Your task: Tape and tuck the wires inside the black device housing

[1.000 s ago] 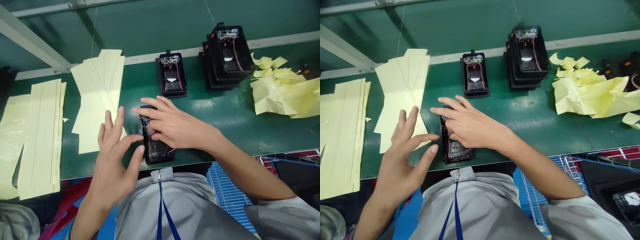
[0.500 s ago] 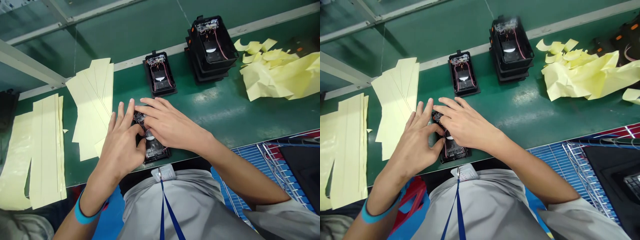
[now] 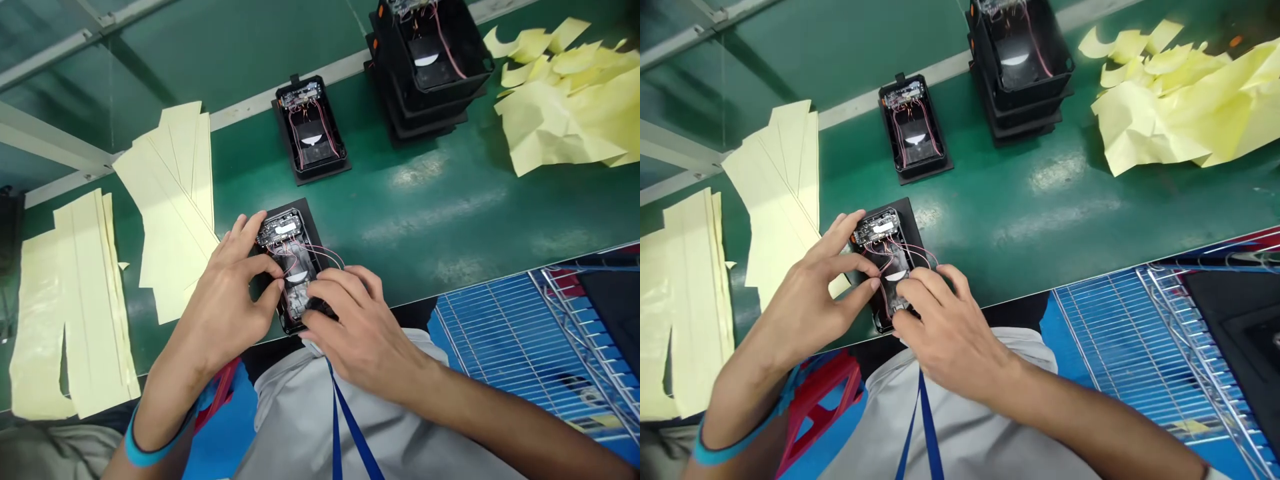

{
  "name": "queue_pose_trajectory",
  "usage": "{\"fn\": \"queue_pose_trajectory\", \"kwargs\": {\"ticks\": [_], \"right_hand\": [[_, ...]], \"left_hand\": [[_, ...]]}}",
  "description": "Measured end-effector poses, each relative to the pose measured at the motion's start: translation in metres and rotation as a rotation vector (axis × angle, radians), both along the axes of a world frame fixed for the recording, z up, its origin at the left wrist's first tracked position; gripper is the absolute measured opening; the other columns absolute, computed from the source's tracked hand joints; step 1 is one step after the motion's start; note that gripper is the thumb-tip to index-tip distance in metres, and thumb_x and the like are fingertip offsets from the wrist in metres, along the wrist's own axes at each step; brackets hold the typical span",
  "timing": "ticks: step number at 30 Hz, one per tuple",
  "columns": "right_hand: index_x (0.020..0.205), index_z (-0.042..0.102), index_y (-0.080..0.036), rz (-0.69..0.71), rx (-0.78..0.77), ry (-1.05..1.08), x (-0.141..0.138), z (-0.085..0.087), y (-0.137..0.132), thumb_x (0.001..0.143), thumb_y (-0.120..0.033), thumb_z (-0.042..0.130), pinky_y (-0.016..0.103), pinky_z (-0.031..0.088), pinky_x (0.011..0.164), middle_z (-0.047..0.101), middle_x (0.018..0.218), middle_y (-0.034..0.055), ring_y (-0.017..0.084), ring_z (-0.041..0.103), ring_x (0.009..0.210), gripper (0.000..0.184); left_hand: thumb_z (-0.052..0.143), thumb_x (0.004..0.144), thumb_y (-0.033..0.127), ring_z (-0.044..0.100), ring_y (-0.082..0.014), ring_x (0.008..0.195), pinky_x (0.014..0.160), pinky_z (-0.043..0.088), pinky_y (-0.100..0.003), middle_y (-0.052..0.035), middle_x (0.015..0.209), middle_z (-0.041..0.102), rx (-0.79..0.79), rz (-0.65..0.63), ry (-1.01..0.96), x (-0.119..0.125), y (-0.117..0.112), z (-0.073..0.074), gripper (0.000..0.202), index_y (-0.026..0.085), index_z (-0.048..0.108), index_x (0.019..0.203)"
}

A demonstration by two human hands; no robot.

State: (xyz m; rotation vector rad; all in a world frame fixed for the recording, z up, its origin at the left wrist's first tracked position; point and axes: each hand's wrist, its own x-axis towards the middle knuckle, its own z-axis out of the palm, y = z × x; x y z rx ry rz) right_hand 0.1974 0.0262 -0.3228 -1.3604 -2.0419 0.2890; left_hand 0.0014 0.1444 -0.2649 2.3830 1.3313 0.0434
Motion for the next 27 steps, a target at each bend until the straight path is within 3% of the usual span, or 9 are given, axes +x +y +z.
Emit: {"fn": "queue_pose_trajectory", "kwargs": {"ticks": [4, 8, 14, 20, 27], "right_hand": [[0.099, 0.075, -0.017, 0.018, 0.013, -0.05, 0.019, 0.004, -0.001, 0.103, -0.019, 0.069, 0.054, 0.03, 0.13, 0.07, 0.142, 0.0102, 0.03, 0.051, 0.148, 0.007], [0.107, 0.077, -0.018, 0.019, -0.065, -0.11, 0.023, 0.019, -0.001, 0.103, -0.032, 0.067, 0.065, 0.021, 0.136, 0.055, 0.168, 0.0094, 0.035, 0.039, 0.162, 0.018], [0.131, 0.076, -0.019, -0.051, -0.054, -0.141, -0.001, 0.01, -0.003, 0.106, -0.056, 0.065, 0.065, 0.013, 0.139, 0.039, 0.179, 0.0069, 0.034, 0.03, 0.168, 0.046], [0.137, 0.075, -0.022, -0.093, -0.013, -0.195, -0.005, -0.002, -0.001, 0.104, -0.056, 0.07, 0.067, 0.015, 0.138, 0.038, 0.18, 0.007, 0.035, 0.03, 0.167, 0.048], [0.144, 0.072, -0.025, -0.075, 0.066, -0.391, 0.004, -0.001, -0.001, 0.105, -0.064, 0.067, 0.067, 0.003, 0.14, 0.027, 0.184, 0.005, 0.031, 0.021, 0.168, 0.056]], "left_hand": [[0.061, 0.1, 0.038, 0.035, -0.0363, 0.17, 0.141, 0.035, -0.066, 0.0094, 0.175, 0.04, 0.03, -0.043, -0.015, -0.001, 0.0, 0.002, 0.026, 0.033, 0.086, 0.101], [0.063, 0.1, 0.043, 0.029, -0.0359, 0.172, 0.143, 0.026, -0.068, 0.0087, 0.174, 0.043, 0.043, -0.041, 0.013, -0.002, 0.004, 0.002, 0.025, 0.036, 0.085, 0.111], [0.064, 0.099, 0.041, 0.015, -0.0364, 0.175, 0.145, 0.021, -0.064, 0.0105, 0.182, 0.021, 0.038, -0.027, 0.027, 0.002, 0.005, 0.005, 0.024, 0.027, 0.083, 0.1], [0.062, 0.096, 0.038, 0.008, -0.0373, 0.176, 0.146, 0.016, -0.063, 0.007, 0.185, 0.009, 0.041, -0.075, 0.098, 0.01, 0.002, 0.001, 0.024, 0.021, 0.08, 0.093], [0.055, 0.097, 0.035, 0.003, -0.0398, 0.175, 0.143, 0.019, -0.068, 0.0096, 0.184, 0.003, 0.024, -0.142, 0.096, 0.018, 0.009, -0.002, 0.033, 0.022, 0.085, 0.098]]}}
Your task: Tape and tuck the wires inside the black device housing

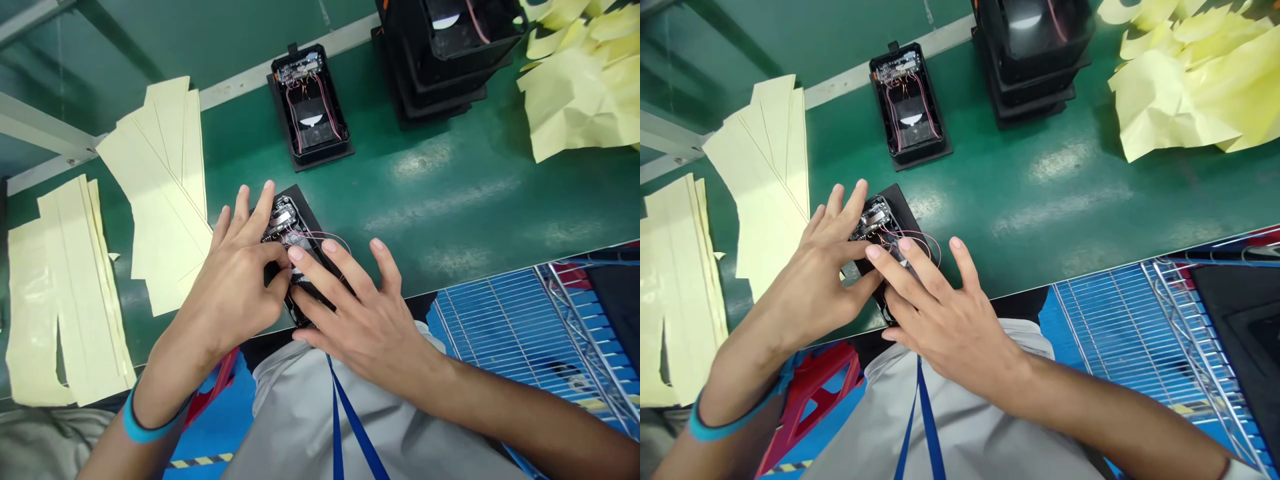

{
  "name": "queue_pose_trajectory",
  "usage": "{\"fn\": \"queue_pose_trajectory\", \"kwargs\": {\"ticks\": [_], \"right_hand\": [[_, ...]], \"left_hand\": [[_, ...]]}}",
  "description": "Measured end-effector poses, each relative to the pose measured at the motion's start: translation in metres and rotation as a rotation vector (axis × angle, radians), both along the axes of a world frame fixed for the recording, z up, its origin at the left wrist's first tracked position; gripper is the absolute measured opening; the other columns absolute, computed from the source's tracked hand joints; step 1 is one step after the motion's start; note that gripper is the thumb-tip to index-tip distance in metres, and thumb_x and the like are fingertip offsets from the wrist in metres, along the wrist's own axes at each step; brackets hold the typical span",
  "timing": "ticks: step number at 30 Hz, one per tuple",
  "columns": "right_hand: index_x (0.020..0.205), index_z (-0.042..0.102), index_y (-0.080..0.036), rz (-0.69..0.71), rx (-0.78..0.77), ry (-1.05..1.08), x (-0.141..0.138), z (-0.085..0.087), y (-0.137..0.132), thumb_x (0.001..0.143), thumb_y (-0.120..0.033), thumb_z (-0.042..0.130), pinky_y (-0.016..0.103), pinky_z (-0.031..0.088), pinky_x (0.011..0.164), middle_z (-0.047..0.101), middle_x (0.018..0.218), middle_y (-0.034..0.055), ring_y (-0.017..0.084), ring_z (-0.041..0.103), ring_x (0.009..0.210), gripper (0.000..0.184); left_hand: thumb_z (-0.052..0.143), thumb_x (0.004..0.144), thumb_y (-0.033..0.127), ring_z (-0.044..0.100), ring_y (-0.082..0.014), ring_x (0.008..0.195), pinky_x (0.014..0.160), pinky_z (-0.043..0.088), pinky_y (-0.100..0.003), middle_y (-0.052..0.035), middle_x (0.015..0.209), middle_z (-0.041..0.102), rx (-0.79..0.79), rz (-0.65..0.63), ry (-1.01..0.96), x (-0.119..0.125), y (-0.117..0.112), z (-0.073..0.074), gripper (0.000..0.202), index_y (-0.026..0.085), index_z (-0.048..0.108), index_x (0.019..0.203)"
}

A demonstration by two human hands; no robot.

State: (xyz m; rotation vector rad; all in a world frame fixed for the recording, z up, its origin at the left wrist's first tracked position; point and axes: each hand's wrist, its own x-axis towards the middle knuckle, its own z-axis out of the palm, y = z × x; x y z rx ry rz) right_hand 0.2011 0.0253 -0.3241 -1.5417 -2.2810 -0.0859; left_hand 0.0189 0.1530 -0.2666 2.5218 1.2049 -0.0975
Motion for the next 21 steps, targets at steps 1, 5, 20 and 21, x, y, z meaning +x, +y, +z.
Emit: {"fn": "queue_pose_trajectory", "kwargs": {"ticks": [1, 5, 20, 21], "right_hand": [[0.146, 0.071, -0.025, 0.007, 0.003, -0.02, 0.001, -0.001, 0.0, 0.105, -0.064, 0.066, 0.067, 0.002, 0.14, 0.026, 0.185, 0.0049, 0.031, 0.021, 0.168, 0.057], [0.153, 0.066, -0.024, 0.039, 0.032, -0.075, 0.004, -0.003, -0.002, 0.109, -0.06, 0.061, 0.066, 0.015, 0.137, 0.033, 0.182, 0.0055, 0.032, 0.029, 0.163, 0.057], [0.145, 0.07, -0.024, 0.061, -0.021, -0.067, 0.008, 0.003, 0.002, 0.102, -0.061, 0.074, 0.054, 0.037, 0.116, 0.069, 0.136, 0.0094, 0.029, 0.049, 0.137, 0.057], [0.145, 0.07, -0.023, 0.063, -0.019, -0.069, 0.009, 0.003, 0.002, 0.103, -0.061, 0.073, 0.054, 0.037, 0.116, 0.069, 0.137, 0.0095, 0.029, 0.049, 0.137, 0.057]], "left_hand": [[0.054, 0.097, 0.035, 0.005, -0.0395, 0.175, 0.143, 0.021, -0.068, 0.0096, 0.184, 0.004, -0.005, -0.006, -0.004, 0.0, 0.002, 0.0, 0.034, 0.022, 0.085, 0.098], [0.055, 0.095, 0.036, 0.021, -0.0353, 0.173, 0.142, 0.033, -0.059, 0.0081, 0.183, 0.014, -0.045, 0.021, -0.045, -0.003, 0.011, 0.003, 0.033, 0.022, 0.084, 0.093], [0.064, 0.086, 0.031, 0.007, -0.0336, 0.176, 0.145, 0.022, -0.062, 0.0081, 0.184, 0.005, -0.171, 0.044, -0.087, -0.005, 0.01, 0.006, 0.02, 0.021, 0.08, 0.094], [0.064, 0.085, 0.029, 0.003, -0.0353, 0.177, 0.144, 0.021, -0.065, 0.0074, 0.185, 0.002, -0.163, 0.04, -0.075, -0.004, 0.009, 0.006, 0.019, 0.02, 0.079, 0.093]]}}
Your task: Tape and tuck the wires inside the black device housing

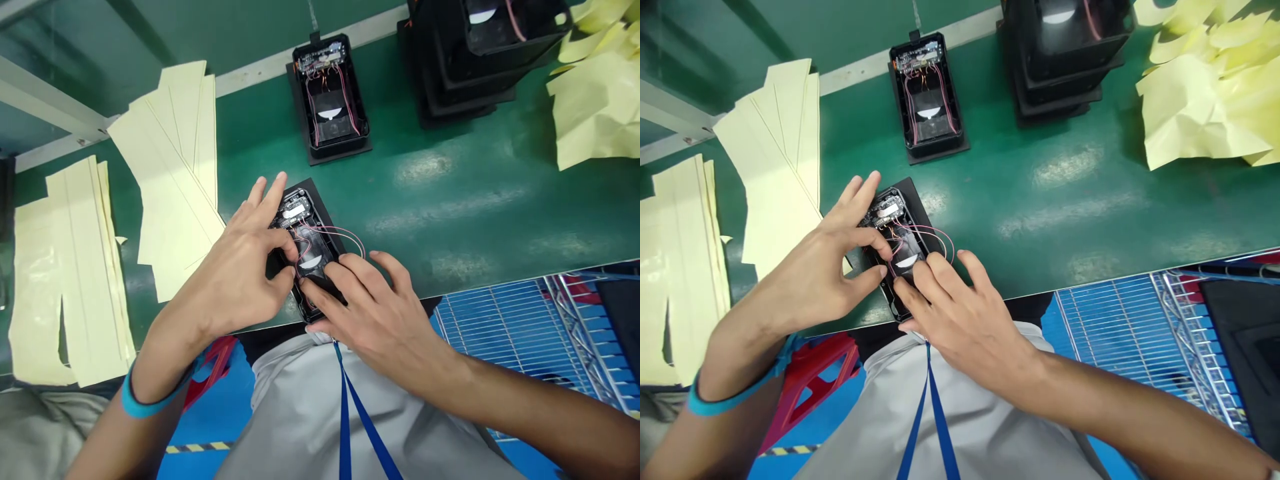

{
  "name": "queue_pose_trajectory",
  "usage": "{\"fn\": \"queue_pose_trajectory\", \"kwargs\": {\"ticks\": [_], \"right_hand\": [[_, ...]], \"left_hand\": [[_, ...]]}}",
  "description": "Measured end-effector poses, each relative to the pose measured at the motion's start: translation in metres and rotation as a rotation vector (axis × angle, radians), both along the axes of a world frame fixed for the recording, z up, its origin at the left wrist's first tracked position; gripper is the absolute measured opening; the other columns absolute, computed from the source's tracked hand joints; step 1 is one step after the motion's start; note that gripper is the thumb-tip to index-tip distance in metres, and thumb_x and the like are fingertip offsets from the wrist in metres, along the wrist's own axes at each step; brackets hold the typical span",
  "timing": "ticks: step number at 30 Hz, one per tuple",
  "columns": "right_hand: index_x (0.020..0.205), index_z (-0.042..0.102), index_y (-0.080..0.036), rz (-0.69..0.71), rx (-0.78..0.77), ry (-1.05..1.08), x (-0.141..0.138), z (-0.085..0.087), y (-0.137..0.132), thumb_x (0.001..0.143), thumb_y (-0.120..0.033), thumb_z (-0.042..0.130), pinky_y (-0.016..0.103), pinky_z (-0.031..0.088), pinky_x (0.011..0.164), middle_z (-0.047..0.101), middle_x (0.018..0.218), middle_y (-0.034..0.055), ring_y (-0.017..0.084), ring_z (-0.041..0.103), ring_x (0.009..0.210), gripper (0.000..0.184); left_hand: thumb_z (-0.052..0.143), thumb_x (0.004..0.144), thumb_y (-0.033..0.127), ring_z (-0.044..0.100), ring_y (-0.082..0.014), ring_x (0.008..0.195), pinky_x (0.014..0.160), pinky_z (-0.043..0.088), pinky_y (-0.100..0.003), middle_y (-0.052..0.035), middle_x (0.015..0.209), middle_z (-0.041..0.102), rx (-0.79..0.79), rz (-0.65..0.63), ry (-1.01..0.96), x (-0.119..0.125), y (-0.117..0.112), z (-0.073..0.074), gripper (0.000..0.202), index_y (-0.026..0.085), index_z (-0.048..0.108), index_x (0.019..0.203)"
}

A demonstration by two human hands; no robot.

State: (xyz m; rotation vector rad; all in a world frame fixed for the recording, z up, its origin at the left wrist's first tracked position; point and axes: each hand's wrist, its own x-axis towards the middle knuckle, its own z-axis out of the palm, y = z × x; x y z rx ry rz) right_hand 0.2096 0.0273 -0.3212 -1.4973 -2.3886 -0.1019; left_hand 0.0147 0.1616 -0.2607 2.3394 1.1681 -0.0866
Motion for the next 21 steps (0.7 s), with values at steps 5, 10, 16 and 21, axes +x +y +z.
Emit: {"fn": "queue_pose_trajectory", "kwargs": {"ticks": [5, 10, 16, 21], "right_hand": [[0.144, 0.071, -0.022, 0.006, 0.02, 0.002, 0.0, -0.002, 0.0, 0.105, -0.06, 0.07, 0.054, 0.037, 0.116, 0.07, 0.136, 0.0102, 0.029, 0.05, 0.136, 0.055], [0.144, 0.071, -0.022, 0.0, 0.009, 0.02, 0.0, -0.002, 0.0, 0.106, -0.058, 0.069, 0.055, 0.038, 0.116, 0.071, 0.134, 0.0093, 0.029, 0.051, 0.136, 0.053], [0.148, 0.069, -0.02, 0.015, -0.006, -0.01, 0.001, 0.0, -0.001, 0.111, -0.056, 0.061, 0.055, 0.038, 0.117, 0.07, 0.135, 0.0097, 0.03, 0.05, 0.138, 0.053], [0.152, 0.066, -0.019, 0.021, -0.013, -0.038, 0.002, 0.001, -0.001, 0.113, -0.055, 0.056, 0.055, 0.037, 0.117, 0.068, 0.136, 0.0087, 0.03, 0.048, 0.139, 0.054]], "left_hand": [[0.063, 0.084, 0.024, -0.006, -0.0384, 0.176, 0.143, 0.02, -0.069, 0.0076, 0.185, -0.004, 0.056, 0.007, 0.016, 0.004, -0.008, -0.006, 0.014, 0.016, 0.074, 0.089], [0.062, 0.086, 0.024, -0.001, -0.0389, 0.176, 0.142, 0.024, -0.069, 0.0076, 0.185, 0.0, 0.074, 0.037, -0.014, 0.005, -0.012, -0.009, 0.013, 0.016, 0.072, 0.084], [0.062, 0.09, 0.028, 0.001, -0.0384, 0.176, 0.144, 0.022, -0.066, 0.0075, 0.185, 0.002, 0.084, 0.048, -0.008, 0.005, -0.013, -0.008, 0.018, 0.016, 0.072, 0.083], [0.061, 0.092, 0.029, 0.002, -0.0393, 0.176, 0.143, 0.025, -0.067, 0.0091, 0.185, 0.005, 0.096, 0.038, -0.017, 0.004, -0.012, -0.009, 0.021, 0.017, 0.074, 0.082]]}}
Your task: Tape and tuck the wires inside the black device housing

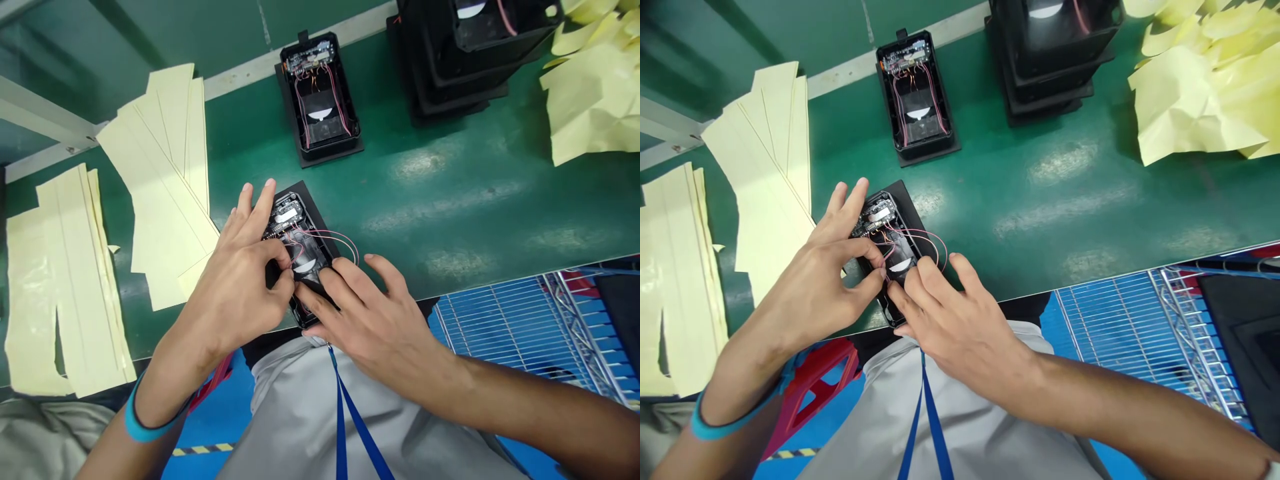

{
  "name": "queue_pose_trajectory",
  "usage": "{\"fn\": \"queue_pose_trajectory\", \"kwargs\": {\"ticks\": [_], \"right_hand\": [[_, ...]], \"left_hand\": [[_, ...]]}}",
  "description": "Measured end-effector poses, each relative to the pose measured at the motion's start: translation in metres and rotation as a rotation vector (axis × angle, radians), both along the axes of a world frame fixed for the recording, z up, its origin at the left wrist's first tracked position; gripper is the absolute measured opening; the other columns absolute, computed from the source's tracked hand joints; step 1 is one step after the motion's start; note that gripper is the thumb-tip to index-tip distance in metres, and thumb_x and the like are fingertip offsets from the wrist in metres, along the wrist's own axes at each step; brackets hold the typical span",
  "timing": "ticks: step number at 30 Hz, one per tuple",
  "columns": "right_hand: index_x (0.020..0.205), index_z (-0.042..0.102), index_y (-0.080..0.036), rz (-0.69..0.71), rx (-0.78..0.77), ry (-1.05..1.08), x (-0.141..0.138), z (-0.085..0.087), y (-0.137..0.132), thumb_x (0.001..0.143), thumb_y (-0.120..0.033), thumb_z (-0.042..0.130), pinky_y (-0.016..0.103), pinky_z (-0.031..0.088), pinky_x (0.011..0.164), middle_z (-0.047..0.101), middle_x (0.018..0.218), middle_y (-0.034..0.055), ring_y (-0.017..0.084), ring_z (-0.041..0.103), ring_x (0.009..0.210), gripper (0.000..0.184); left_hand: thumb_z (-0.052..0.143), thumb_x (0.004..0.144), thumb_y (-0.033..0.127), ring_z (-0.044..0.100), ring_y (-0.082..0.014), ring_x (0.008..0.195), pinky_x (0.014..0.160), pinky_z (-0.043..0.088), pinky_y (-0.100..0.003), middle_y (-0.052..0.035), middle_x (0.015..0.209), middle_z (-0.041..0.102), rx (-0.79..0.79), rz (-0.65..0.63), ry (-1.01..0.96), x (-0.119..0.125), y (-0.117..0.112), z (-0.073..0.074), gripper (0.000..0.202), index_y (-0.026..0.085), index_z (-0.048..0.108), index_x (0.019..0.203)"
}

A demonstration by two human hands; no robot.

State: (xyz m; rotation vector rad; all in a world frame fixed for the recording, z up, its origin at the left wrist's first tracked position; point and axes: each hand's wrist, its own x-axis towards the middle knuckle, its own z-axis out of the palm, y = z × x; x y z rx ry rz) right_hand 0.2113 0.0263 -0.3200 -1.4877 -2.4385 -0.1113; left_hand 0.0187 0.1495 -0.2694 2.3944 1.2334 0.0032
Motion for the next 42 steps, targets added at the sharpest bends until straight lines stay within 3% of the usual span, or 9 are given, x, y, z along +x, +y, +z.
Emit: {"fn": "queue_pose_trajectory", "kwargs": {"ticks": [6, 16, 23, 26, 32, 42], "right_hand": [[0.153, 0.065, -0.017, 0.01, -0.016, -0.01, 0.0, 0.001, 0.001, 0.114, -0.053, 0.055, 0.057, 0.036, 0.118, 0.067, 0.134, 0.0094, 0.031, 0.047, 0.139, 0.054], [0.152, 0.066, -0.019, 0.006, -0.032, 0.007, 0.001, 0.002, 0.001, 0.111, -0.055, 0.062, 0.055, 0.038, 0.118, 0.069, 0.135, 0.0094, 0.03, 0.049, 0.138, 0.055], [0.153, 0.065, -0.018, 0.004, -0.039, 0.006, 0.0, 0.002, 0.001, 0.111, -0.054, 0.062, 0.057, 0.037, 0.118, 0.067, 0.136, 0.009, 0.03, 0.046, 0.139, 0.056], [0.152, 0.065, -0.016, 0.001, -0.036, 0.011, 0.0, 0.001, 0.001, 0.11, -0.053, 0.062, 0.057, 0.037, 0.119, 0.067, 0.137, 0.0093, 0.03, 0.046, 0.14, 0.056], [0.153, 0.065, -0.014, 0.004, -0.028, 0.024, -0.001, 0.001, 0.001, 0.111, -0.051, 0.062, 0.057, 0.037, 0.118, 0.067, 0.138, 0.0099, 0.031, 0.045, 0.14, 0.056], [0.15, 0.068, -0.014, 0.01, -0.009, 0.003, 0.0, 0.001, 0.002, 0.109, -0.056, 0.065, 0.057, 0.038, 0.117, 0.067, 0.135, 0.01, 0.031, 0.047, 0.138, 0.058]], "left_hand": [[0.057, 0.096, 0.035, 0.006, -0.0368, 0.176, 0.143, 0.027, -0.065, 0.0097, 0.184, 0.01, -0.025, -0.001, -0.021, -0.003, 0.006, 0.001, 0.029, 0.019, 0.077, 0.083], [0.062, 0.096, 0.038, 0.002, -0.0357, 0.176, 0.145, 0.021, -0.064, 0.0152, 0.183, 0.007, -0.076, -0.017, -0.022, -0.008, 0.013, 0.002, 0.024, 0.021, 0.078, 0.09], [0.06, 0.094, 0.044, -0.002, -0.0395, 0.176, 0.147, 0.013, -0.064, 0.0173, 0.183, -0.005, 0.054, -0.004, 0.061, -0.002, -0.003, 0.002, 0.028, 0.02, 0.073, 0.091], [0.056, 0.094, 0.044, -0.001, -0.0412, 0.175, 0.149, 0.015, -0.062, 0.0185, 0.183, -0.01, 0.109, 0.021, 0.087, 0.001, -0.013, 0.003, 0.027, 0.02, 0.069, 0.094], [0.056, 0.094, 0.036, 0.003, -0.0429, 0.175, 0.148, 0.018, -0.066, 0.0084, 0.185, -0.008, 0.205, 0.043, 0.155, 0.004, -0.025, 0.004, 0.02, 0.018, 0.062, 0.097], [0.061, 0.092, 0.026, 0.022, -0.049, 0.171, 0.142, 0.028, -0.072, -0.0084, 0.184, 0.02, 0.313, 0.034, 0.166, 0.01, -0.029, -0.001, 0.013, 0.015, 0.067, 0.087]]}}
